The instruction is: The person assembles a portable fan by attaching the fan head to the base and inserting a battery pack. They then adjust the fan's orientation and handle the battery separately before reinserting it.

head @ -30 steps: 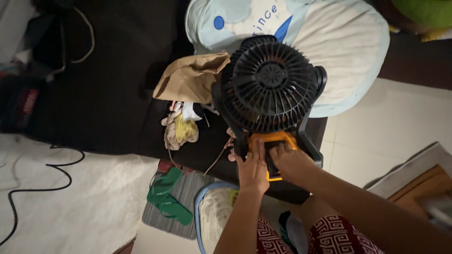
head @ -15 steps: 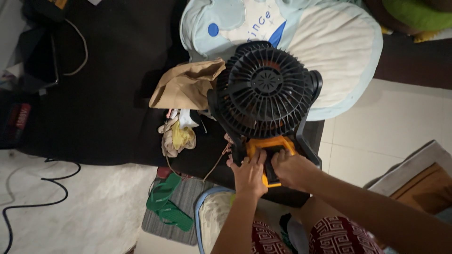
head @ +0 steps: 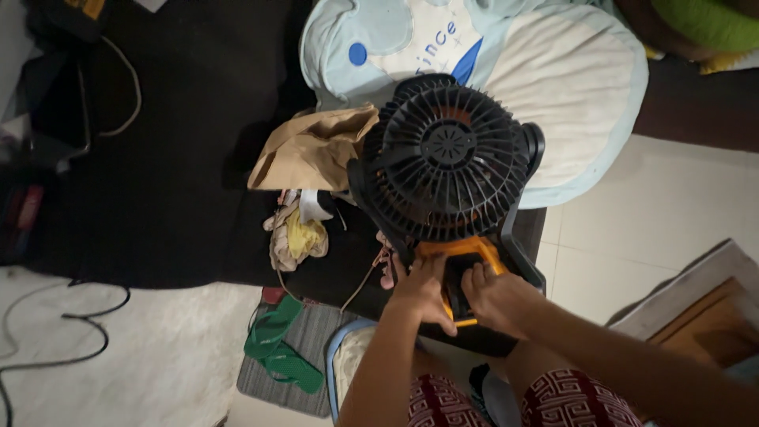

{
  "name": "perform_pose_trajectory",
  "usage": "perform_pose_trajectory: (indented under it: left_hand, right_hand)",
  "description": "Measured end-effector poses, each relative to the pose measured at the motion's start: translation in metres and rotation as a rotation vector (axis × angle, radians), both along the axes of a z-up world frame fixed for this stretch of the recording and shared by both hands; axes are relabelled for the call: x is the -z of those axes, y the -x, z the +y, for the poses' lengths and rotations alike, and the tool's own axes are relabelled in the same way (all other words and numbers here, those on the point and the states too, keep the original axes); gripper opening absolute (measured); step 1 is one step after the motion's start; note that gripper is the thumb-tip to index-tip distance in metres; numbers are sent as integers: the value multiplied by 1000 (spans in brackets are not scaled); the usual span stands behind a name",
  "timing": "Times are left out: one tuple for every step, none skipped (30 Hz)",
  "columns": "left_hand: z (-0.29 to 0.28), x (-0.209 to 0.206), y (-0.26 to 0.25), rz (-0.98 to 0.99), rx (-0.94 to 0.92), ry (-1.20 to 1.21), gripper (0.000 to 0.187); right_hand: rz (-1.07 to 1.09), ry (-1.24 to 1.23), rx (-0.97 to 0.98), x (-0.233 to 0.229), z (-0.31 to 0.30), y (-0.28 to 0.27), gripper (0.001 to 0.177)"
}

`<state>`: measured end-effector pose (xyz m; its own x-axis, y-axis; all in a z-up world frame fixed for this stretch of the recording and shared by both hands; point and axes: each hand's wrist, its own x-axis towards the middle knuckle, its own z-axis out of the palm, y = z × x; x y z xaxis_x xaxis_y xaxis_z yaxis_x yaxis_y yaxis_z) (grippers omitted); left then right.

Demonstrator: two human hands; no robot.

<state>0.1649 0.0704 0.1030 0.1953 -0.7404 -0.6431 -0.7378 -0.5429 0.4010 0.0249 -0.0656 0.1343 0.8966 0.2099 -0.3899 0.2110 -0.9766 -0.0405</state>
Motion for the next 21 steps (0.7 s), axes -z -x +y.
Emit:
perform_pose_trajectory:
  left_hand:
    - [-3,5,-2,13,7,24,156]
    - [-6,9,-4,25,15,49,158]
    - [-7,11,-3,26,32,52,157]
    - [-9,13,-3,27,50,56,156]
    - [-8,15,-3,26,68,57,155]
    - [-8,17,-4,26,87,67,155]
    - [-9,18,-5,28,105,78,155]
    - [-10,20,-6,30,124,90,155]
    - [-9,24,-4,40,122,87,155]
    - [-7,28,-2,49,119,84,154]
    - [-11,34,-5,49,116,91,153]
    - [-10,39,-6,61,89,169,149]
    - [-5,43,-4,77,62,242,145]
    - [0,47,-3,92,34,316,141]
    - [6,51,-1,149,18,362,129]
    - [13,53,2,205,0,409,117]
    - [13,55,3,262,-12,464,105]
    - [14,54,8,236,3,432,105]
    - [12,53,11,200,15,403,104]
    - [10,50,12,162,26,375,104]
    - [11,48,11,146,29,425,101]
  right_hand:
    - [-3,-6,-17,2,-1,0,70]
    - [-5,-11,-33,4,-3,0,68]
    - [-41,29,-66,5,-3,3,64]
    - [-76,70,-99,6,-2,7,61]
    - [-114,108,-131,8,-2,8,57]
    - [-114,79,-122,8,-2,8,59]
    - [-112,51,-113,7,-2,9,62]
    - [-111,24,-104,6,-3,10,65]
    - [-118,45,-95,5,0,11,64]
    - [-125,66,-86,4,5,12,64]
    - [-140,98,-79,2,3,8,64]
    - [-88,70,-85,-2,3,7,66]
    - [-33,37,-91,-8,5,10,68]
    - [21,4,-97,-15,7,12,70]
    - [22,-46,-79,-20,9,16,71]
    - [22,-96,-62,-25,9,22,72]
    - [22,-135,-38,-29,7,27,73]
    - [-7,-143,-37,-33,8,32,70]
    - [-43,-147,-40,-35,8,35,67]
    - [-80,-152,-44,-38,7,38,65]
    - [-114,-190,-30,-42,4,41,63]
